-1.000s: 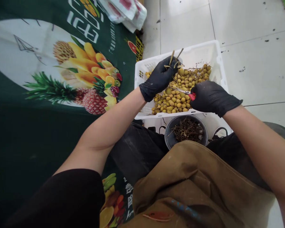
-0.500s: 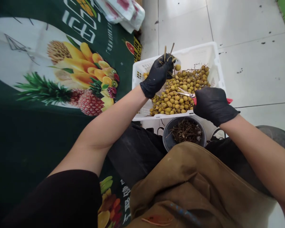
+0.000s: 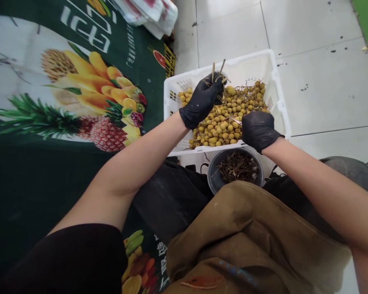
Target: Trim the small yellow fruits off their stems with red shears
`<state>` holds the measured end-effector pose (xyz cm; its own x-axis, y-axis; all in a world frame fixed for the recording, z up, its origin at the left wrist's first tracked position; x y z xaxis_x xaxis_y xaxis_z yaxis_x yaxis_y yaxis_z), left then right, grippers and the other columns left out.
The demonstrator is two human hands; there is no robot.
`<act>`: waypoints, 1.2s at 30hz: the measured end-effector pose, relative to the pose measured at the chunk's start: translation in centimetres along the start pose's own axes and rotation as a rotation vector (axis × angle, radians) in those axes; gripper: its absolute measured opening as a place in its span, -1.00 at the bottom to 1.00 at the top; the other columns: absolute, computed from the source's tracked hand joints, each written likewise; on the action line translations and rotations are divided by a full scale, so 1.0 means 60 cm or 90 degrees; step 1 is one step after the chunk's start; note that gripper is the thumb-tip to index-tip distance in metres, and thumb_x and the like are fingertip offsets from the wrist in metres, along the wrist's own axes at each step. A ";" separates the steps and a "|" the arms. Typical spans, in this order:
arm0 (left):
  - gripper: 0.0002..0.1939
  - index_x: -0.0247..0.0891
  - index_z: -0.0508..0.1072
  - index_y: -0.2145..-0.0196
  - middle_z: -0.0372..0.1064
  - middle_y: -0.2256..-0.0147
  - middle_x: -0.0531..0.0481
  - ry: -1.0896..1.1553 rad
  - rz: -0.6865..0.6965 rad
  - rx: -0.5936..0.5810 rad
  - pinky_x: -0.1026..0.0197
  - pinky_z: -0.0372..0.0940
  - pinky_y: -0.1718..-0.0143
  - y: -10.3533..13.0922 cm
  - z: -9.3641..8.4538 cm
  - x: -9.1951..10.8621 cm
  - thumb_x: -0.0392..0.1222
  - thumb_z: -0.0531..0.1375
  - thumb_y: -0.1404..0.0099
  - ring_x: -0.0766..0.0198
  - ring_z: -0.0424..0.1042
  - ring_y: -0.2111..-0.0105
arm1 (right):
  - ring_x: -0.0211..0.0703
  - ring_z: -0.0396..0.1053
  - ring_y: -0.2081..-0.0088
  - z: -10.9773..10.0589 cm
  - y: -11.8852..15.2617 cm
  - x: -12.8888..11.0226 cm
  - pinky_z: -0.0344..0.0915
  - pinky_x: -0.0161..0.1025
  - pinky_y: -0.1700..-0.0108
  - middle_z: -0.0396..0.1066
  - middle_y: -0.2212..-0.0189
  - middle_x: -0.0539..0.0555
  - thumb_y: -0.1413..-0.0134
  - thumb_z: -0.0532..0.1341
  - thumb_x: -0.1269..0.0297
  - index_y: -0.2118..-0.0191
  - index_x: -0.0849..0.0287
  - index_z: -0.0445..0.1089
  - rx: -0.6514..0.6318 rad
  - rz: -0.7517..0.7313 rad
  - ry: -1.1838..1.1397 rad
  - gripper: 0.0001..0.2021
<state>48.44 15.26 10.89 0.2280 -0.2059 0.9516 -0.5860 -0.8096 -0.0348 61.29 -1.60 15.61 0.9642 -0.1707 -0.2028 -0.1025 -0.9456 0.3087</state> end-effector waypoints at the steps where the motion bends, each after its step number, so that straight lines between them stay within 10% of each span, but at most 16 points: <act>1: -0.54 -0.13 0.45 0.01 0.47 0.19 -0.05 0.016 -0.006 -0.008 0.11 0.54 0.15 -0.002 -0.007 -0.002 0.35 0.18 -0.67 0.14 0.61 0.14 | 0.45 0.67 -0.02 -0.002 0.002 0.012 0.50 0.10 0.03 0.67 0.08 0.52 -0.38 0.34 0.15 0.17 0.24 0.64 -0.006 0.020 0.001 -0.76; 11: -0.51 -0.16 0.47 0.08 0.39 0.30 0.01 0.092 0.004 -0.028 0.13 0.57 0.21 0.002 -0.046 -0.004 0.35 0.19 -0.69 0.14 0.65 0.19 | -0.10 0.50 0.40 -0.038 0.019 0.079 0.48 -0.15 0.32 0.58 0.41 0.15 -0.23 0.48 0.10 0.41 0.11 0.51 -0.211 0.078 -0.734 -0.72; 18: -0.59 -0.17 0.54 -0.01 0.51 0.21 -0.02 0.117 0.037 -0.042 0.03 0.62 -0.06 0.022 -0.012 -0.010 0.25 0.32 -0.64 0.04 0.68 -0.06 | -0.08 0.50 0.41 -0.023 0.003 0.059 0.51 -0.13 0.37 0.57 0.42 0.16 -0.14 0.57 0.18 0.40 0.09 0.55 -0.252 0.123 -0.868 -0.76; 24: -0.51 -0.18 0.56 -0.01 0.64 0.04 -0.10 0.050 0.101 -0.061 -0.07 0.58 -0.24 0.033 0.015 -0.020 0.34 0.29 -0.63 -0.02 0.63 -0.21 | -0.30 0.17 0.59 -0.006 -0.008 0.042 0.15 -0.26 0.57 0.29 0.61 -0.01 -0.17 0.56 0.21 0.53 0.06 0.35 -0.224 0.145 -0.871 -0.58; 29: -0.49 -0.19 0.59 -0.08 0.68 -0.05 -0.14 0.011 0.119 -0.066 -0.10 0.53 -0.35 0.075 -0.003 -0.010 0.34 0.28 -0.63 -0.01 0.62 -0.25 | -0.20 0.33 0.55 0.007 -0.002 0.076 0.32 -0.18 0.50 0.43 0.56 0.07 -0.20 0.45 0.27 0.50 0.10 0.44 -0.210 0.158 -0.757 -0.72; 36: -0.65 -0.18 0.65 -0.25 0.69 -0.21 -0.20 -0.165 0.156 -0.442 -0.03 0.53 -0.35 0.257 0.027 0.001 -0.11 0.33 -0.60 0.02 0.67 -0.21 | -0.12 0.38 0.48 -0.032 0.037 0.127 0.35 -0.12 0.41 0.45 0.51 0.13 -0.32 0.43 0.08 0.44 0.08 0.47 -0.135 0.160 -0.666 -0.67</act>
<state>40.72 1.87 9.93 0.1539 -0.5251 0.8370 -0.9761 -0.2121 0.0464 68.88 -4.46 16.50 0.2274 -0.5978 -0.7687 -0.1261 -0.8008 0.5854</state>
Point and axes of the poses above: each hand's wrist, its own y-axis away from the middle knuckle, its own z-axis out of the palm, x = y × z, the point moved 2 cm from there along -y, towards the middle knuckle
